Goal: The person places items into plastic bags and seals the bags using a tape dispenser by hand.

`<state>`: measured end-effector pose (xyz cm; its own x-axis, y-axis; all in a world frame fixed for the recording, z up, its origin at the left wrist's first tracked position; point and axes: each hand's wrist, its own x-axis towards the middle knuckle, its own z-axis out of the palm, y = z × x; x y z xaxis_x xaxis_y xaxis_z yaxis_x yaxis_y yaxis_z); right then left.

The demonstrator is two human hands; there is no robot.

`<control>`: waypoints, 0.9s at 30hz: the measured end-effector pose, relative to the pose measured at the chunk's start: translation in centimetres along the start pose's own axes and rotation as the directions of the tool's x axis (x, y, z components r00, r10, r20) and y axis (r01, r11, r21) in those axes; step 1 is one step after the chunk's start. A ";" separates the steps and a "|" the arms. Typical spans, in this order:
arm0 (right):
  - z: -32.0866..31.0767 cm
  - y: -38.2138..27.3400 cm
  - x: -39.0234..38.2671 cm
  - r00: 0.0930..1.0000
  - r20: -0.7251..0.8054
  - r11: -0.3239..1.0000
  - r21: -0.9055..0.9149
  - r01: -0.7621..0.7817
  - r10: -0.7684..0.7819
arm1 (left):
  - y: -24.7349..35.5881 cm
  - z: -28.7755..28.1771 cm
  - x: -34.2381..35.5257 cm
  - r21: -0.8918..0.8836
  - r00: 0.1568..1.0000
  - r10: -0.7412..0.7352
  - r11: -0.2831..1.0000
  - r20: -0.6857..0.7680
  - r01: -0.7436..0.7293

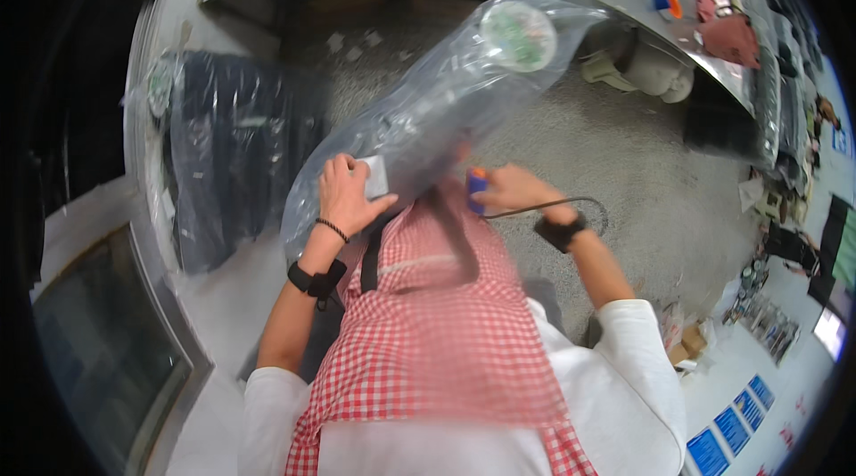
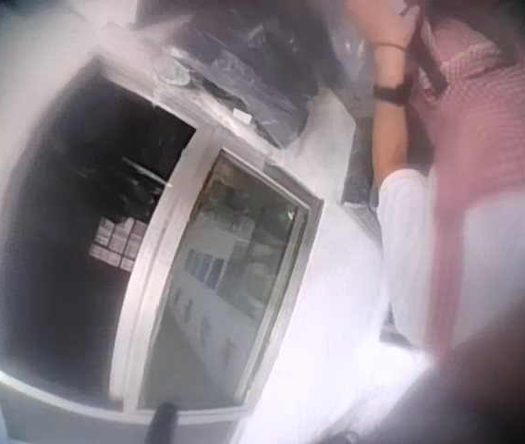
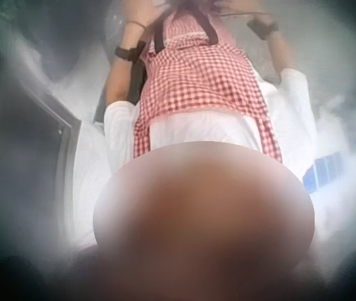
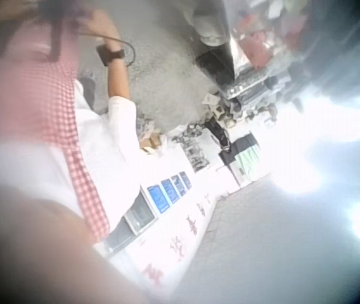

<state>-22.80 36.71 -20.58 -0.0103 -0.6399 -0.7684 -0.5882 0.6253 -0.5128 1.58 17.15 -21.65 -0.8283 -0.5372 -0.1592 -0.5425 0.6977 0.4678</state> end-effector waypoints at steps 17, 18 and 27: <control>-0.3 -23.1 19.7 0.960 -0.265 0.684 0.684 0.254 -0.092 | -12.5 4.4 -1.9 -0.363 0.892 -0.396 0.815 0.218 0.451; -0.3 -23.0 19.1 0.962 -0.260 0.702 0.671 0.240 -0.081 | -13.1 4.7 -1.5 -0.356 0.891 -0.370 0.821 0.262 0.446; 3.7 -25.9 -4.4 0.909 -0.412 0.430 0.834 0.346 0.067 | -18.9 1.3 4.0 -0.688 0.933 -0.172 0.635 0.317 0.351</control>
<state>-4.53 25.01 -5.32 -0.3821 -0.7233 -0.5751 0.4174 0.4202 -0.8058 8.36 2.40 -32.24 -0.7236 -0.4707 -0.5048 -0.5391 -0.0713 0.8392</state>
